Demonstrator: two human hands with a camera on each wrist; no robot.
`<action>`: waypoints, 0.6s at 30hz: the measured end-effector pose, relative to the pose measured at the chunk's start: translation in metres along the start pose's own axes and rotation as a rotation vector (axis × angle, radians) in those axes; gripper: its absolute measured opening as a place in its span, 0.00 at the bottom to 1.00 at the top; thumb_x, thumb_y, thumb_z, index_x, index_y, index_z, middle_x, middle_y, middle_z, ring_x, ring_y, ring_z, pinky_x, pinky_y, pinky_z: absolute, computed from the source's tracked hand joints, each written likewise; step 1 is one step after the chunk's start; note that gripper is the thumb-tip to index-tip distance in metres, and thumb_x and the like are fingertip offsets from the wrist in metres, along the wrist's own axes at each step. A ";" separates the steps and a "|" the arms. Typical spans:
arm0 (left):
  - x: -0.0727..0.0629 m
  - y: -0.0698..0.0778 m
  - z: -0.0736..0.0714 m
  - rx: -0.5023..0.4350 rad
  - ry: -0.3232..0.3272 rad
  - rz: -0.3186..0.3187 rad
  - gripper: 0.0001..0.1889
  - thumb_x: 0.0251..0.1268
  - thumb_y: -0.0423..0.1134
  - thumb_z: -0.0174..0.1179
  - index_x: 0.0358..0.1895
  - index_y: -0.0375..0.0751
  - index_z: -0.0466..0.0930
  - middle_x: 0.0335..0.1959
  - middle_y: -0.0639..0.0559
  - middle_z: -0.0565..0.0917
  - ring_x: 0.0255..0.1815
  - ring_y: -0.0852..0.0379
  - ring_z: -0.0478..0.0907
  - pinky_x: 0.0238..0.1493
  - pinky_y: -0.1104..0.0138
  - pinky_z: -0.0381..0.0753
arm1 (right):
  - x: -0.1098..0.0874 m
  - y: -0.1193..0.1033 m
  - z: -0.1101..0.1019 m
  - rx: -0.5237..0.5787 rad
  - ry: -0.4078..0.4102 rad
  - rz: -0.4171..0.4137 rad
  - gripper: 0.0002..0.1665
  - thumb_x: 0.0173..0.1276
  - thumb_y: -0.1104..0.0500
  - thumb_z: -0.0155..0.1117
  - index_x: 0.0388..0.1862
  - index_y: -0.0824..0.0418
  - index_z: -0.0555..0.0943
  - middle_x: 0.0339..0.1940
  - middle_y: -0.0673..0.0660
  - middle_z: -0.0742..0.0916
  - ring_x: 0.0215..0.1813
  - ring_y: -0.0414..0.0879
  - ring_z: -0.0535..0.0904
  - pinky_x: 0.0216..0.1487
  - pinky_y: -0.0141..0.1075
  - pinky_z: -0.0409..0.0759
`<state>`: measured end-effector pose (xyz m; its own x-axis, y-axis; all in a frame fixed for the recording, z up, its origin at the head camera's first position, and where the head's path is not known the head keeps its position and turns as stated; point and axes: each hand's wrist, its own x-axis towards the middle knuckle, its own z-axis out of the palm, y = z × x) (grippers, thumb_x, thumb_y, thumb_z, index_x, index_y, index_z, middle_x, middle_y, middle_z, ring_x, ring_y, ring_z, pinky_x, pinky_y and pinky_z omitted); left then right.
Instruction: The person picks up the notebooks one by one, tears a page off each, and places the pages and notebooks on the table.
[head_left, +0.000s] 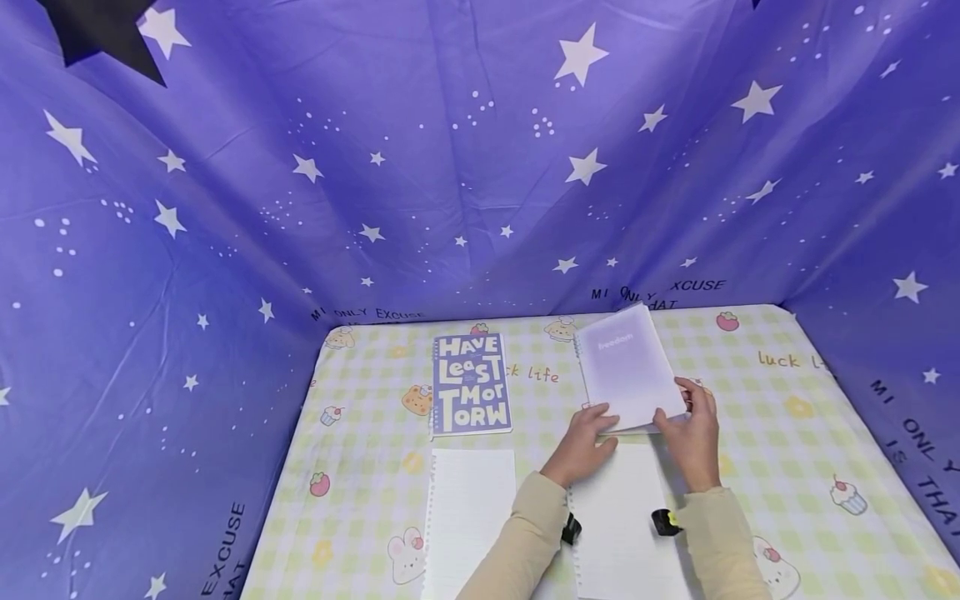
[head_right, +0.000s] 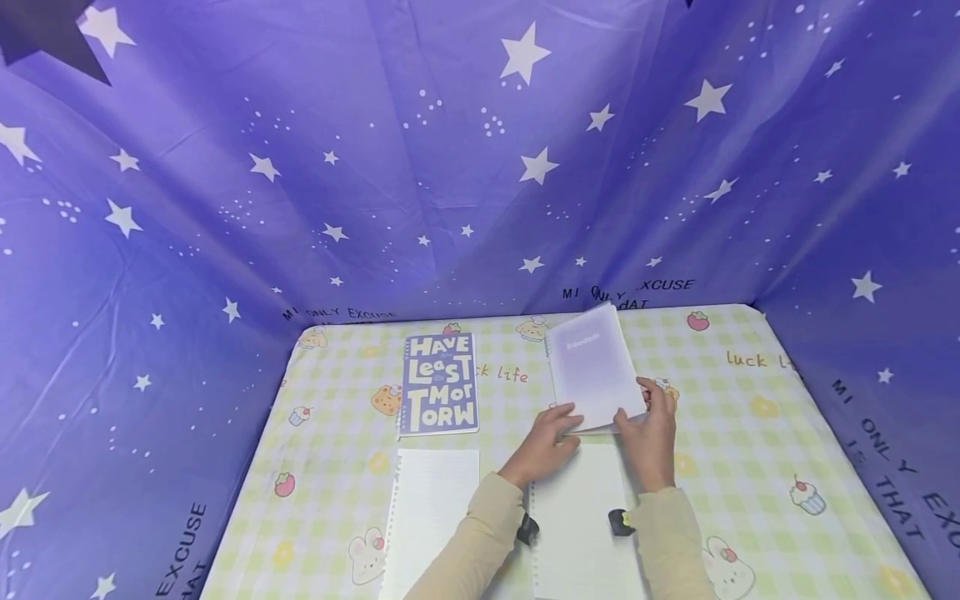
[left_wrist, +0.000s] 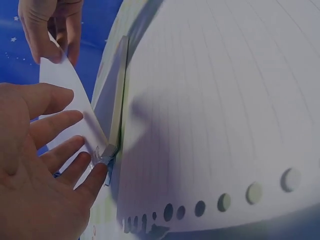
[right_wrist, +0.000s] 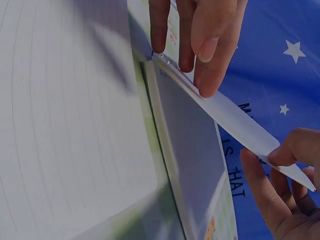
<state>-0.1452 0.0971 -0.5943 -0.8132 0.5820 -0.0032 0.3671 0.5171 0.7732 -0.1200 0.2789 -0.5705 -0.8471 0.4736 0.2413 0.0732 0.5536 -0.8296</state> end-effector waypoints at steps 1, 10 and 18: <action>0.000 0.000 0.001 0.003 -0.002 -0.002 0.21 0.74 0.40 0.54 0.67 0.42 0.75 0.75 0.49 0.67 0.77 0.50 0.59 0.77 0.64 0.59 | 0.000 0.001 0.000 -0.003 -0.005 0.008 0.34 0.55 0.75 0.66 0.63 0.70 0.72 0.49 0.68 0.73 0.47 0.51 0.68 0.49 0.36 0.64; 0.000 -0.002 0.001 0.105 -0.027 0.014 0.19 0.74 0.40 0.54 0.64 0.42 0.78 0.73 0.50 0.68 0.77 0.50 0.59 0.78 0.66 0.56 | 0.001 0.015 0.003 -0.020 -0.004 0.066 0.36 0.54 0.76 0.67 0.64 0.67 0.73 0.53 0.67 0.75 0.49 0.49 0.68 0.49 0.32 0.65; 0.002 -0.001 0.005 0.205 -0.035 0.060 0.19 0.73 0.41 0.55 0.63 0.39 0.79 0.72 0.48 0.70 0.76 0.52 0.61 0.77 0.69 0.57 | -0.001 0.028 0.001 -0.080 -0.053 0.152 0.38 0.55 0.72 0.68 0.67 0.69 0.70 0.52 0.70 0.75 0.52 0.61 0.73 0.50 0.37 0.68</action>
<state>-0.1448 0.1006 -0.5982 -0.7720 0.6355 0.0143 0.5018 0.5954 0.6275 -0.1174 0.2929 -0.5947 -0.8492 0.5208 0.0876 0.2425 0.5320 -0.8113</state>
